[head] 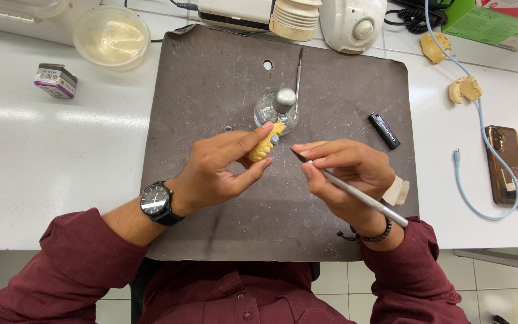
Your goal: The person holds a partial denture model in one hand and uses a metal wax carving tool to shape and smooth the material on it, periodically warming the tool tip over a small alcohol lamp flame and taking material from a small box. The person continues carving and refining the denture surface throughout the episode.
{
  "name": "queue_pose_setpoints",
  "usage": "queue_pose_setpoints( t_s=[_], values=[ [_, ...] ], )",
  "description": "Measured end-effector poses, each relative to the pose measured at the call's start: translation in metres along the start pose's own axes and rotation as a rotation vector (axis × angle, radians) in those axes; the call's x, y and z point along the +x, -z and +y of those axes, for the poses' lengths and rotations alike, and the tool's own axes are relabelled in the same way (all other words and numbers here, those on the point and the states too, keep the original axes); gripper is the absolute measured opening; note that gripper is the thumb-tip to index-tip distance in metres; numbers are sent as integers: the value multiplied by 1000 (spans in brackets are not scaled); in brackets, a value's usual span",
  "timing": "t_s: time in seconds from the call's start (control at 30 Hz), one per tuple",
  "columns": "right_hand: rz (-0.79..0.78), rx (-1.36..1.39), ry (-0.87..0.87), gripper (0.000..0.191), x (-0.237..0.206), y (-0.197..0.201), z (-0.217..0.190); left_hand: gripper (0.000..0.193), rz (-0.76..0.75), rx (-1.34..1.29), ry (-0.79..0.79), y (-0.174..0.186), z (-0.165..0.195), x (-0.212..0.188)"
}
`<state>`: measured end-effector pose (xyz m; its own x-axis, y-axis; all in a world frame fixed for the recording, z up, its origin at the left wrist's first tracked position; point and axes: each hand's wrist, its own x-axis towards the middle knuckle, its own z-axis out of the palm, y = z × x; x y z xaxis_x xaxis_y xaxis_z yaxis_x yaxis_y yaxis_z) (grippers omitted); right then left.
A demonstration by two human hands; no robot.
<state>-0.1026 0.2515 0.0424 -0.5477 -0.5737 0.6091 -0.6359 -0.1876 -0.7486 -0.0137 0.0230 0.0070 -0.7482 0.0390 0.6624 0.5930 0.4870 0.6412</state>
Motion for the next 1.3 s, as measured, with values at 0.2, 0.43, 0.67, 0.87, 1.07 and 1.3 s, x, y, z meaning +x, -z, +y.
queue_pose_setpoints(
  t_s=[0.2, 0.43, 0.67, 0.87, 1.07, 1.3],
  values=[
    [-33, -161, 163, 21, 4, -8, -3, 66, 21, 56, -117, -1, 3, 0],
    [-38, -210, 178, 21, 6, -11, -4, 67, -17, 74, -156, 0, 3, 0],
    [-40, -243, 172, 21, 5, -12, -6, 69, -28, 137, -213, 2, 1, 0],
    [-35, -243, 155, 19, 5, -13, -6, 66, -39, 126, -238, 3, 0, 1],
    [-14, -250, 133, 18, 4, -15, -6, 65, -41, 145, -246, 3, -2, 1],
    [-21, -236, 113, 17, 4, -14, -6, 65, -33, 152, -248, 3, -2, 0]
  ],
)
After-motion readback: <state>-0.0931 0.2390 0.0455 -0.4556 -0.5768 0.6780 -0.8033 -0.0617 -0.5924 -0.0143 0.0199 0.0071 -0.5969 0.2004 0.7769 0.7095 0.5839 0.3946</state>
